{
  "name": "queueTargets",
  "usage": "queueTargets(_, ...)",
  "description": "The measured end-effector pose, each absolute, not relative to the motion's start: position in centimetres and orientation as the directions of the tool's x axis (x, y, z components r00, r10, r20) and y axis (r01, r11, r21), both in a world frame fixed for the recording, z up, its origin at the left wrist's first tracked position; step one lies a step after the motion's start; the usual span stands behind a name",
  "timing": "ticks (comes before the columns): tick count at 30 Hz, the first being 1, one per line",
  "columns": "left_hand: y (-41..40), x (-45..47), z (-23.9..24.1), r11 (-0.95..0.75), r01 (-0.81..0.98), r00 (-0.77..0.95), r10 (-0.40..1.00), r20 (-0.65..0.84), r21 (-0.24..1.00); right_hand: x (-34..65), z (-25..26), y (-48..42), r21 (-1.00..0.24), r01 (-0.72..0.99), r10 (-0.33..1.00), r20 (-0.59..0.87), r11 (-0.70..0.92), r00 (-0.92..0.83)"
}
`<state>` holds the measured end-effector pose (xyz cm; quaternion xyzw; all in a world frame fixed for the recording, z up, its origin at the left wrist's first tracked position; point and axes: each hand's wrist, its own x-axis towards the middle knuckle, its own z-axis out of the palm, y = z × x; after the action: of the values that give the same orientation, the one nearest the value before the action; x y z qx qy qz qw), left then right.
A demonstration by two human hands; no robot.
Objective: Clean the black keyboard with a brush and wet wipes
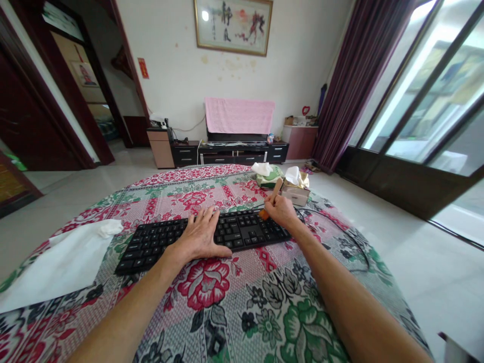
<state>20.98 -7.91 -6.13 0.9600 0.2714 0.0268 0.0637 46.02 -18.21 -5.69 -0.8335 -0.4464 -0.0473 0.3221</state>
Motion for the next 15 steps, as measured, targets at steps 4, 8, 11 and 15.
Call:
queueTargets(4,-8.3,21.3,-6.2,-0.868,0.473,0.878,0.479,0.006,0.150,47.4,-4.8,-19.1,-0.421,0.736,0.635,0.377,-0.531,0.674)
queueTargets(8,-8.5,21.6,-6.6,-0.874,0.462,0.883,0.470,0.016,0.152,46.8,-4.6,-19.4,-0.543,0.746,0.659,0.404,-0.386,0.635)
queueTargets(11,-8.5,21.8,-6.9,-0.878,0.464,0.881,0.471,0.039,0.121,46.0,-5.4,-19.2,-0.592,0.772,0.742,0.406,-0.231,0.534)
queueTargets(15,-8.4,21.8,-7.2,-0.883,0.456,0.884,0.464,0.063,0.110,46.7,-5.8,-19.3,-0.516,0.781,0.718,0.387,-0.351,0.578)
